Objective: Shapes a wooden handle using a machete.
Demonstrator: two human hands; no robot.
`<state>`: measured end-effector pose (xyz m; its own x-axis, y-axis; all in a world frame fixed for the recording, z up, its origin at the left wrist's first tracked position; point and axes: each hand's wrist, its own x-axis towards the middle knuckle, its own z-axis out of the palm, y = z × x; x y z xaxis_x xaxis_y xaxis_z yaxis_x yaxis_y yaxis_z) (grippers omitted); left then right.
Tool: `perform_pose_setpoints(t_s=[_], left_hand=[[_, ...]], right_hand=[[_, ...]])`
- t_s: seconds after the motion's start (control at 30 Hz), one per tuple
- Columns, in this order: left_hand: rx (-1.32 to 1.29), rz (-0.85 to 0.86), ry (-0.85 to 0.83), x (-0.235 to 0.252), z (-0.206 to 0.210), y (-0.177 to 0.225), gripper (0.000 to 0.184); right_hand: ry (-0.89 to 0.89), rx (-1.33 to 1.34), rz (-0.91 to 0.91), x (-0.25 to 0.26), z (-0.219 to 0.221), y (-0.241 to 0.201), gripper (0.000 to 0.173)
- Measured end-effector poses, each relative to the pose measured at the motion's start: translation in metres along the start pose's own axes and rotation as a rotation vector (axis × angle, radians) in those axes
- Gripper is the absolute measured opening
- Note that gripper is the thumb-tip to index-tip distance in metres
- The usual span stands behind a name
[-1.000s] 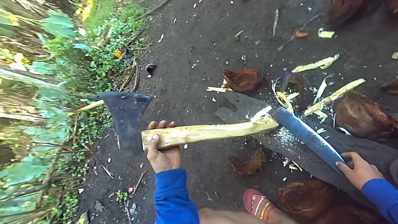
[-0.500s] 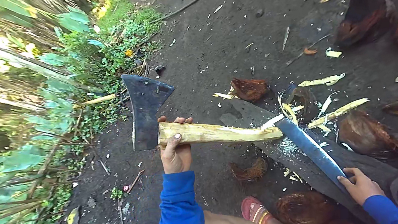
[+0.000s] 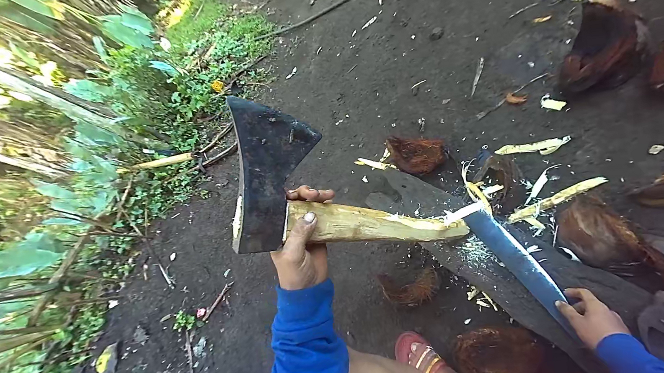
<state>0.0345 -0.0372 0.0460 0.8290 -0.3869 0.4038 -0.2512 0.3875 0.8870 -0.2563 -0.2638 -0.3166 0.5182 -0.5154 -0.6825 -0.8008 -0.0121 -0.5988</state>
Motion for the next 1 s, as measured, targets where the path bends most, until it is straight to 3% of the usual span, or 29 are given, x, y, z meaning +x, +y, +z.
perform_pose_setpoints(t_s=[0.17, 0.37, 0.5, 0.77, 0.87, 1.0], left_hand=[[0.005, -0.007, 0.015, -0.007, 0.008, 0.004, 0.03], [0.091, 0.031, 0.186, -0.03, 0.021, 0.01, 0.027], [0.112, 0.072, 0.247, -0.057, 0.028, 0.014, 0.032], [0.094, 0.177, 0.14, -0.099, 0.042, 0.018, 0.032], [0.079, 0.19, 0.167, -0.116, 0.042, 0.017, 0.027], [0.097, 0.235, 0.129, -0.136, 0.038, 0.017, 0.024]], right_hand=[[0.02, -0.027, -0.011, -0.007, 0.002, -0.002, 0.046], [0.06, -0.31, 0.059, -0.04, 0.022, -0.024, 0.076], [0.052, -0.339, 0.104, -0.034, 0.023, -0.026, 0.074], [0.013, -0.31, 0.171, -0.038, 0.006, -0.035, 0.063], [-0.016, -0.145, 0.139, -0.042, -0.001, -0.045, 0.045], [-0.081, 0.006, 0.049, -0.059, -0.005, -0.077, 0.046]])
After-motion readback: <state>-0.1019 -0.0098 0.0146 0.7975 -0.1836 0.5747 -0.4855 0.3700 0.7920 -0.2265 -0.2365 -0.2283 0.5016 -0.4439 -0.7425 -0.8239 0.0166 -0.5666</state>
